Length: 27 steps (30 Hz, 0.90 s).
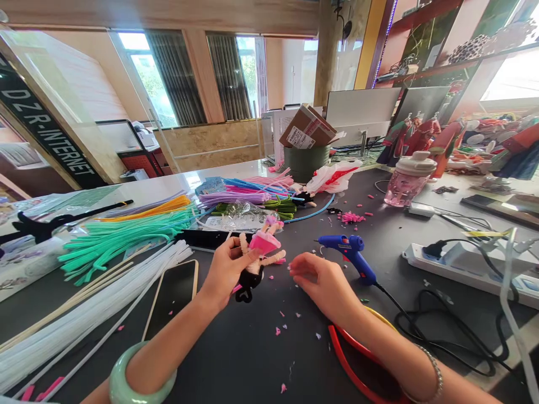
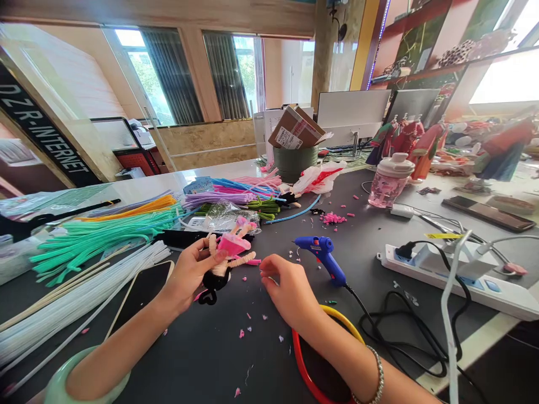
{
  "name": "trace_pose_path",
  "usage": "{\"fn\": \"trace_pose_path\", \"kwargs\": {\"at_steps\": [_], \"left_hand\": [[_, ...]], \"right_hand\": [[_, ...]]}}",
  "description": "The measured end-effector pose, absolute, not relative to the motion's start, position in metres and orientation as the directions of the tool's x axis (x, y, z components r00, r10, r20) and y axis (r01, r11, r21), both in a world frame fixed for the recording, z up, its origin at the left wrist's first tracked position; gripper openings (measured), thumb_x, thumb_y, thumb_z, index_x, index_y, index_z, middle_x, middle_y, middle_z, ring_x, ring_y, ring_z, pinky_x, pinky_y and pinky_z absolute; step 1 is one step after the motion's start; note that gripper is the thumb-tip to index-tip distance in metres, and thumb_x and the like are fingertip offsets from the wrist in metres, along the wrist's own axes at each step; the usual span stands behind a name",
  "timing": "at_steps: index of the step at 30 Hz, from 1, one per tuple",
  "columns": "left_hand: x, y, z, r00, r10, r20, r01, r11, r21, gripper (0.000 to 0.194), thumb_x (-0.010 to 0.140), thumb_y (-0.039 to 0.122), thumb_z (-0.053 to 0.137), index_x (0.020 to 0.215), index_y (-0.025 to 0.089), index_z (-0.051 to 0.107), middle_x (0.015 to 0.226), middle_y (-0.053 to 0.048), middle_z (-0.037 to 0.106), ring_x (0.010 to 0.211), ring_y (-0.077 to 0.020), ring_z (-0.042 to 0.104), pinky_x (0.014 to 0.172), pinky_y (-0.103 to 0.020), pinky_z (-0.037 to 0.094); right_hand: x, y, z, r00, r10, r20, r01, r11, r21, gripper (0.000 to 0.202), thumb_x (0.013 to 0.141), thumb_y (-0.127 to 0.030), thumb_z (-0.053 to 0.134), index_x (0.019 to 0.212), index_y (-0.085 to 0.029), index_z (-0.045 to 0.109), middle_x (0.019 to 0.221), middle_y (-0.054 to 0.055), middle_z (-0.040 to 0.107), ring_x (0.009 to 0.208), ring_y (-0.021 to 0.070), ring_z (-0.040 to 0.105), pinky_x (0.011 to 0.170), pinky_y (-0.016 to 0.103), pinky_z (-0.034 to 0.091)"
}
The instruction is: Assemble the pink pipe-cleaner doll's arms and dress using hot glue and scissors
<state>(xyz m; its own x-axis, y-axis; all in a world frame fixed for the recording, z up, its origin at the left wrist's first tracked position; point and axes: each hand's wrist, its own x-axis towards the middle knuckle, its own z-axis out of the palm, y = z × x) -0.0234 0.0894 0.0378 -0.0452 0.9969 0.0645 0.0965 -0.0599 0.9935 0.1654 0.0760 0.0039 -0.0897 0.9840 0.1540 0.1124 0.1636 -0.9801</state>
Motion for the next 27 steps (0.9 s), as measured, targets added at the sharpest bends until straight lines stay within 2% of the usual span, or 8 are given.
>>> {"fn": "trace_pose_path", "kwargs": {"at_steps": [3,5,8,10,15,17,22,27], "left_hand": [[-0.022,0.089,0.038,-0.006,0.999,-0.054,-0.039,0.053,0.998,0.033,0.064,0.037,0.074,0.072,0.019,0.047,0.061,0.004,0.059,0.054,-0.0143,0.061,0.053,-0.028,0.052],[-0.02,0.087,0.04,0.02,0.995,-0.096,-0.09,0.098,0.991,0.03,0.064,0.031,0.074,0.072,0.019,0.047,0.061,0.004,0.06,0.054,-0.0137,0.061,0.052,-0.026,0.051],[-0.018,0.084,0.042,0.054,0.992,-0.114,-0.107,0.119,0.987,0.026,0.063,0.025,0.073,0.076,0.018,0.051,0.067,0.002,0.063,0.06,-0.0141,0.063,0.057,-0.026,0.052],[-0.016,0.081,0.041,0.074,0.992,-0.1,-0.085,0.106,0.991,0.028,0.063,0.022,0.074,0.082,0.017,0.053,0.075,-0.001,0.066,0.067,-0.0159,0.065,0.063,-0.029,0.052],[-0.005,0.073,0.034,0.077,0.997,0.028,0.02,-0.03,0.999,0.034,0.06,0.019,0.077,0.08,0.019,0.049,0.08,0.002,0.063,0.077,-0.0149,0.06,0.072,-0.028,0.047],[0.0,0.069,0.032,0.092,0.993,0.075,0.063,-0.081,0.995,0.035,0.059,0.017,0.077,0.078,0.019,0.049,0.075,0.005,0.059,0.073,-0.0136,0.056,0.069,-0.027,0.045],[0.005,0.06,0.032,0.126,0.981,0.145,0.12,-0.16,0.98,0.028,0.063,0.011,0.073,0.077,0.02,0.051,0.072,0.007,0.053,0.07,-0.0108,0.05,0.069,-0.024,0.041],[0.003,0.061,0.036,0.194,0.977,0.089,0.036,-0.098,0.995,0.039,0.057,0.01,0.077,0.08,0.02,0.048,0.076,0.006,0.056,0.073,-0.0112,0.054,0.069,-0.024,0.045]], "right_hand": [[0.165,0.073,0.005,-0.089,0.982,0.168,0.217,0.184,-0.959,0.012,0.061,-0.018,0.065,0.07,-0.025,0.062,0.053,-0.005,0.063,0.048,0.0169,0.058,0.059,0.034,0.047],[0.166,0.073,0.005,-0.071,0.98,0.186,0.242,0.198,-0.95,0.012,0.066,-0.02,0.062,0.077,-0.025,0.063,0.057,-0.005,0.065,0.045,0.0161,0.057,0.057,0.034,0.047],[0.167,0.076,0.004,-0.012,0.972,0.233,0.232,0.229,-0.945,0.019,0.073,-0.024,0.056,0.092,-0.023,0.061,0.086,0.003,0.07,0.073,0.0207,0.066,0.077,0.039,0.049],[0.168,0.078,0.003,0.021,0.968,0.248,0.206,0.239,-0.949,0.027,0.076,-0.031,0.057,0.101,-0.021,0.056,0.1,0.008,0.067,0.09,0.0226,0.065,0.086,0.041,0.046],[0.166,0.073,0.004,-0.002,0.973,0.232,0.127,0.23,-0.965,0.062,0.066,-0.045,0.072,0.116,-0.019,0.046,0.105,0.01,0.066,0.094,0.024,0.064,0.086,0.041,0.049],[0.164,0.07,0.007,-0.034,0.974,0.223,0.109,0.226,-0.968,0.06,0.063,-0.044,0.076,0.113,-0.02,0.05,0.1,0.008,0.068,0.093,0.0244,0.064,0.086,0.041,0.048],[0.162,0.069,0.01,-0.063,0.977,0.201,0.05,0.205,-0.978,0.029,0.064,-0.038,0.076,0.08,-0.02,0.061,0.088,0.004,0.069,0.088,0.0245,0.064,0.085,0.038,0.047],[0.164,0.071,0.01,-0.084,0.982,0.171,-0.102,0.162,-0.981,0.039,0.061,-0.03,0.077,0.095,-0.02,0.059,0.089,0.001,0.066,0.085,0.0214,0.062,0.079,0.034,0.047]]}}
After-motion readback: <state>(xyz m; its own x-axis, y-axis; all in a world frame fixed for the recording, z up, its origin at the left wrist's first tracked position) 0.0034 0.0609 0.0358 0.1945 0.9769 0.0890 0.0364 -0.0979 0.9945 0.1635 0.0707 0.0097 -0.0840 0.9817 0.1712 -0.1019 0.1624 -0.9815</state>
